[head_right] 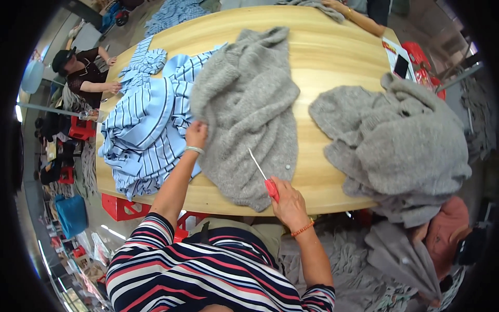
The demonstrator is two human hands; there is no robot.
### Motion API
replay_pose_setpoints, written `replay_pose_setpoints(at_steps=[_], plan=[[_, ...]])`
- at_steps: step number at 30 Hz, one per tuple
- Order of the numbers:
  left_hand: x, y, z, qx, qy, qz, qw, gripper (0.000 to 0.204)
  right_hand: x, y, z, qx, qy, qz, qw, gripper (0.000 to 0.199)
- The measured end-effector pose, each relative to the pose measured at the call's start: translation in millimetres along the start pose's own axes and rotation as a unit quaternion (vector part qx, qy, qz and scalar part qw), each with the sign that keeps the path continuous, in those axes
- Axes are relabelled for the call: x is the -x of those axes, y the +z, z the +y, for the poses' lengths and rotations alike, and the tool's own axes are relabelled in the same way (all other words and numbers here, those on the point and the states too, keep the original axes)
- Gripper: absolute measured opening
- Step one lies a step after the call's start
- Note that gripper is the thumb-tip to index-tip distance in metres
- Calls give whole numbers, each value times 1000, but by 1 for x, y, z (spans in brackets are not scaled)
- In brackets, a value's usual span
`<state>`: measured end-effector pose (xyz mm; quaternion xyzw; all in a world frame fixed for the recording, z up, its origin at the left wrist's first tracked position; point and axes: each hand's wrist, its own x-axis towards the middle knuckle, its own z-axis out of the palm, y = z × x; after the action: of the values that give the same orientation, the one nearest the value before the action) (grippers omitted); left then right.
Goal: Trimming loose threads and inspecting finished garments at a workbench in a sewing factory.
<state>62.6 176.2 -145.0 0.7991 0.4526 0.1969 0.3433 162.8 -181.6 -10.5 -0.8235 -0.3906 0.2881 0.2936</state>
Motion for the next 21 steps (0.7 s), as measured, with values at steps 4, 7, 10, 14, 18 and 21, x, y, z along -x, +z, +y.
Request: replay_pose_setpoints(at_steps=[4,7,10,14,18,21], plan=[[69,26,78,54,98,-207,972,16,15,-14,28,10,41,42,998,47],[146,25,144,113,229,-352,900,19,29,-29,45,-25,131,85,987,43],[166,23,160,138,282,-407,858,18,29,-47,49,-24,118,158,980,32],[133,3,140,116,312,-128,934,23,24,-61,43,-41,129,166,977,42],[111,15,56,51,119,-43,991,35,-14,-55,32,-16,33,172,984,48],[132,35,29,278,-153,-358,878,46,-64,-58,12,1,34,152,988,55]])
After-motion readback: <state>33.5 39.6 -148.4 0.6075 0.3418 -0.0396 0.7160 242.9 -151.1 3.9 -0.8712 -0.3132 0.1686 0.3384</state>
